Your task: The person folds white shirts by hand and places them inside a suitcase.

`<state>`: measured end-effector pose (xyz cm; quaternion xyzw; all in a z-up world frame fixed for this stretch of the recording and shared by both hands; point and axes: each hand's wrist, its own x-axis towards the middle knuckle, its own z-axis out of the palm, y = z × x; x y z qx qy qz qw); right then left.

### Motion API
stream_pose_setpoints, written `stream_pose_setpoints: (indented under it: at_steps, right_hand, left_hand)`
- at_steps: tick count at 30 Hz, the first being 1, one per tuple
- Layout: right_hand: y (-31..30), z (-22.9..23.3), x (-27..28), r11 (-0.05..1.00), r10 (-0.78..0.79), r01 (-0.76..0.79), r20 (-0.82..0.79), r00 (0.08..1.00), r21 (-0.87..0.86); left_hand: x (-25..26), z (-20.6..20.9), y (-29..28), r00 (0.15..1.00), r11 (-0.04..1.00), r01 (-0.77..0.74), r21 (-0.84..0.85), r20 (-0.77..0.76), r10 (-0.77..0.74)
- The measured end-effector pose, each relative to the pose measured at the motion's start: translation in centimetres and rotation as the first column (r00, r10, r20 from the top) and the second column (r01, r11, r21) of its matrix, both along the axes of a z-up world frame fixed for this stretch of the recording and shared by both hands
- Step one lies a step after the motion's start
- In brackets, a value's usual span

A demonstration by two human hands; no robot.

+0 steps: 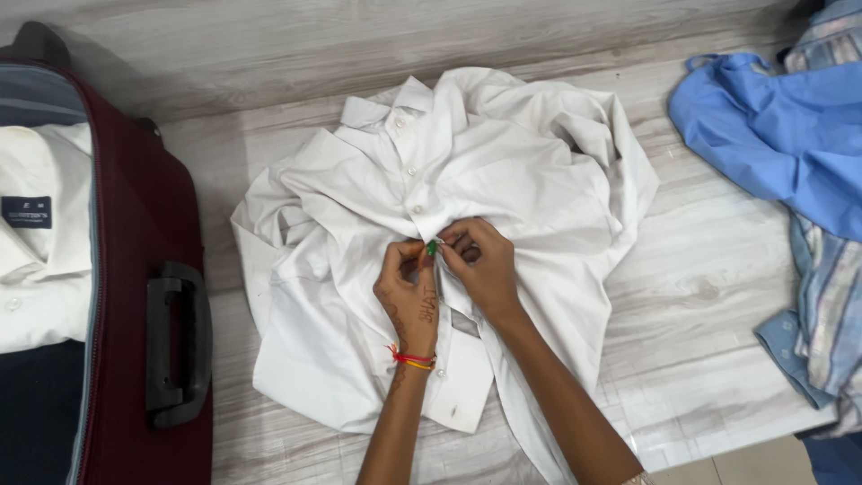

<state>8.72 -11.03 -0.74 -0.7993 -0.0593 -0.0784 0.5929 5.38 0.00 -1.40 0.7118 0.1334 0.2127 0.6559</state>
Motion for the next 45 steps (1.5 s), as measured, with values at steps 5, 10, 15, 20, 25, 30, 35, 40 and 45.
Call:
stream_pose_setpoints:
  at_steps: [5, 10, 15, 20, 25, 30, 35, 40, 45]
  right_hand:
    - [0.4, 0.3, 0.2, 0.996, -0.025, 0.029, 0.041, 0.999, -0.082]
    - [0.3, 0.5, -0.1, 1.0, -0.02, 0.02, -0.015, 1.0, -0.023]
    - [-0.1, 0.1, 0.1, 0.994, 0.008, 0.004, -0.111, 0.994, 0.105]
    - [-0.6, -1.4, 0.7, 0.971, 0.08, -0.028, -0.215, 0.973, 0.236]
    - [-0.8, -2.2, 1.1, 0.964, 0.12, -0.063, -0.212, 0.97, 0.257]
    - [-0.4, -1.9, 1.0, 0.966, 0.12, -0.07, -0.188, 0.975, 0.251]
    - [0.1, -1.2, 0.5, 0.98, 0.063, -0.026, -0.181, 0.981, 0.197]
    - [0.1, -0.6, 0.2, 0.985, 0.078, -0.051, -0.161, 0.984, 0.163]
    - [0.2, -0.4, 0.3, 0.983, 0.081, -0.05, -0.175, 0.981, 0.178]
  left_hand:
    - [0.4, 0.3, 0.0, 1.0, 0.999, -0.01, -0.032, -0.01, 0.01]
    - [0.5, -0.3, 0.4, 1.0, 0.998, -0.014, -0.063, -0.004, 0.013]
    - [0.7, -0.3, 0.7, 0.999, 0.999, -0.011, -0.045, -0.036, 0.009]
    - [0.7, -0.3, 0.8, 0.996, 0.999, -0.015, -0.052, -0.089, 0.01]
    - [0.6, -0.2, 1.0, 0.999, 0.993, 0.012, -0.119, -0.038, -0.017]
    - [0.7, -0.3, 1.1, 0.999, 0.984, 0.038, -0.172, 0.002, -0.038]
    - [0.8, -0.3, 1.1, 1.0, 0.998, 0.021, -0.056, -0.003, -0.021]
    - [0.7, 0.4, 1.1, 0.999, 0.998, 0.036, 0.056, -0.009, -0.035]
    - [0.8, 0.5, 1.5, 0.995, 0.995, 0.085, 0.046, -0.055, -0.082]
